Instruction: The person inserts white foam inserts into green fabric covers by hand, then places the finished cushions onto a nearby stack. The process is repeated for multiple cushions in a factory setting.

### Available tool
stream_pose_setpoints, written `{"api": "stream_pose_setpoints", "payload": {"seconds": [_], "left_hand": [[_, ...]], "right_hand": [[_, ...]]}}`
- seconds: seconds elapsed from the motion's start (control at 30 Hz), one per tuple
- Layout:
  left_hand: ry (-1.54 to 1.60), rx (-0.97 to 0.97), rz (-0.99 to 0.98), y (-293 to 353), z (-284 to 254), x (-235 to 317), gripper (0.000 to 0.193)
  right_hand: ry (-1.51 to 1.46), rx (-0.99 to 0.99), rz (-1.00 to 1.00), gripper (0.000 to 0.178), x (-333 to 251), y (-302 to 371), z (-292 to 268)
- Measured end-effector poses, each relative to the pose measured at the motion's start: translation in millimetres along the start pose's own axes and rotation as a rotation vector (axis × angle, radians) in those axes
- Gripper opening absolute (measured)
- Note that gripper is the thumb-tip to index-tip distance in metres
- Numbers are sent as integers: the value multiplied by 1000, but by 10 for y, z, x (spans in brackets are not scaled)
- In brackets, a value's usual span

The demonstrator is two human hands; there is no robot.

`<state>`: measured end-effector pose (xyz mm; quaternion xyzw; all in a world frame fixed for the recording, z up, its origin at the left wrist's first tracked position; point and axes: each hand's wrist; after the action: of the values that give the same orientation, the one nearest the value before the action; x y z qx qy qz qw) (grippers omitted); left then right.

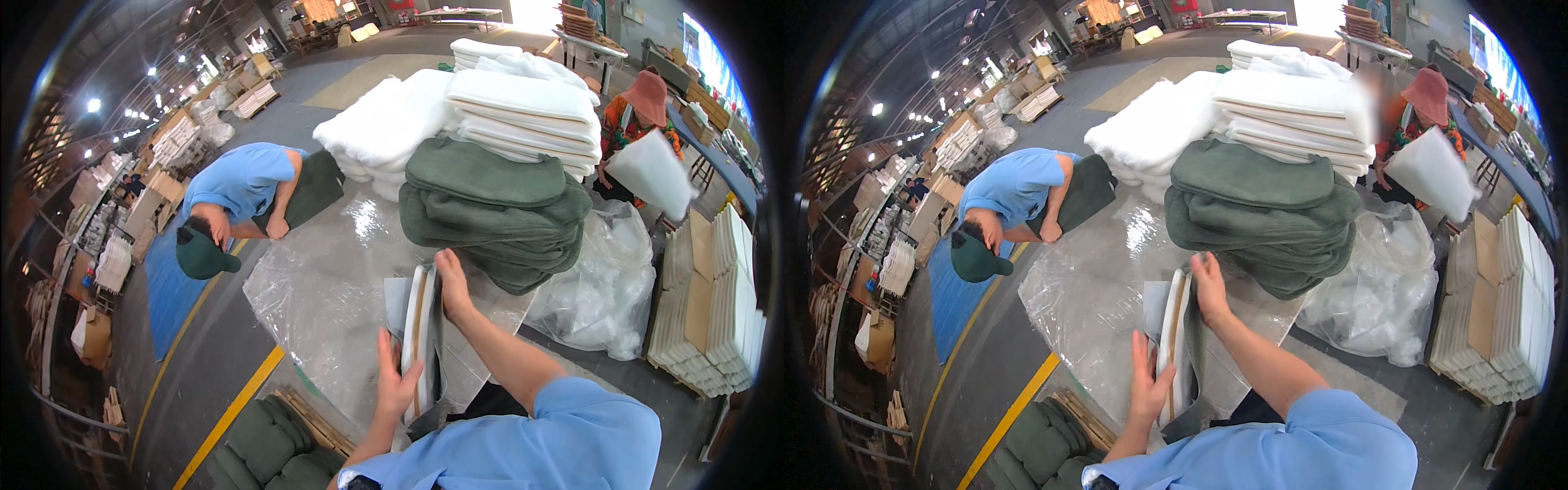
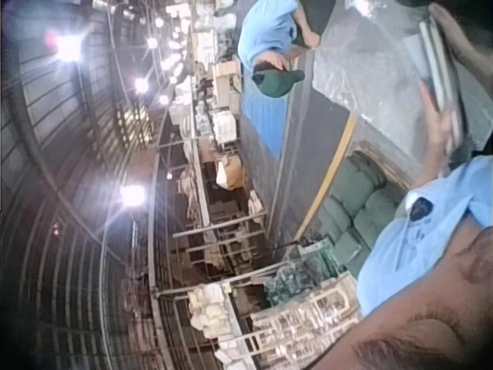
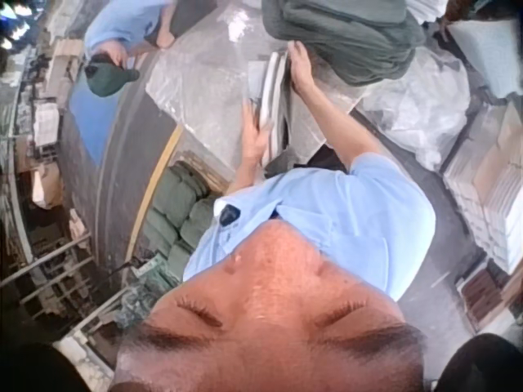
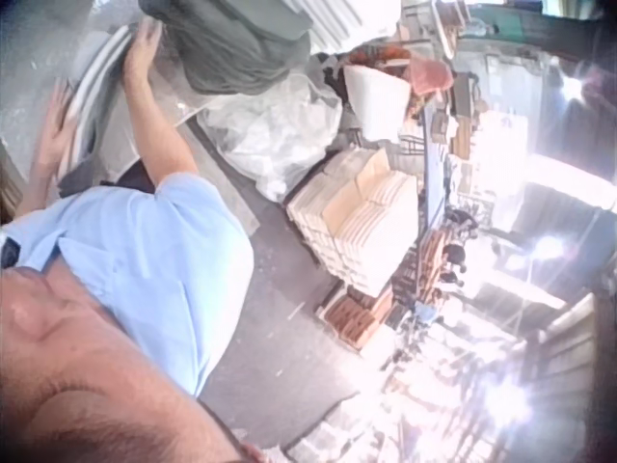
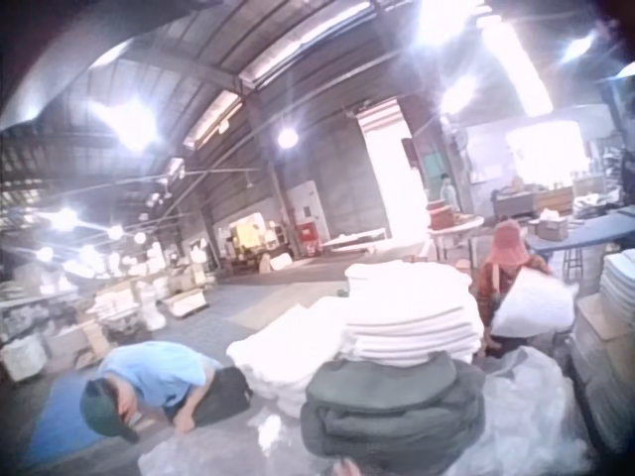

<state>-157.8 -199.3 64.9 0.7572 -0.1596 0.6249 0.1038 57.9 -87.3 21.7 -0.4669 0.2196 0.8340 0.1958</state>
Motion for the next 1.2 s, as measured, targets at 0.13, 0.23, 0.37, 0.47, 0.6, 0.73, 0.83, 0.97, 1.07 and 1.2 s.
{"api": "stream_pose_setpoints", "payload": {"seconds": [0.13,0.23,0.37,0.47,0.6,0.73,0.83,0.97,1.07,1.2], "left_hand": [[79,58,-333,-583,374,162,107],[64,79,-169,-779,661,46,105],[-65,205,-74,-716,696,-20,98],[80,164,-59,-1037,757,-43,84],[-409,159,294,-1584,685,-86,60],[-530,38,424,-2063,692,-56,36],[-491,-36,305,-2268,704,-139,25],[-137,-77,0,-2499,657,-200,18],[222,-230,-311,-2561,738,-150,12],[270,-252,-287,-2539,676,-178,15]], "right_hand": [[457,2,-102,100,-14,237,-129],[382,114,-47,78,-170,1,-309],[337,138,7,52,-162,151,-125],[333,129,-76,52,-133,59,-335],[423,9,19,41,-219,37,-367],[705,-86,-47,41,-485,-72,-497],[746,-137,51,38,-670,-78,-501],[763,-192,102,33,-742,-139,-502],[818,-59,-249,30,-649,-166,-571],[925,-172,-445,39,-676,-72,-422]]}}
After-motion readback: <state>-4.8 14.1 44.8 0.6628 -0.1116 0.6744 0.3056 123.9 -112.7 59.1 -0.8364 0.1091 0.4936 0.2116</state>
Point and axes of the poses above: each hand's wrist, its own y-axis away from the middle knuckle, its own z-axis out of the palm, x = y × z, and after that the axes turned 1 degree about -x, right-handed
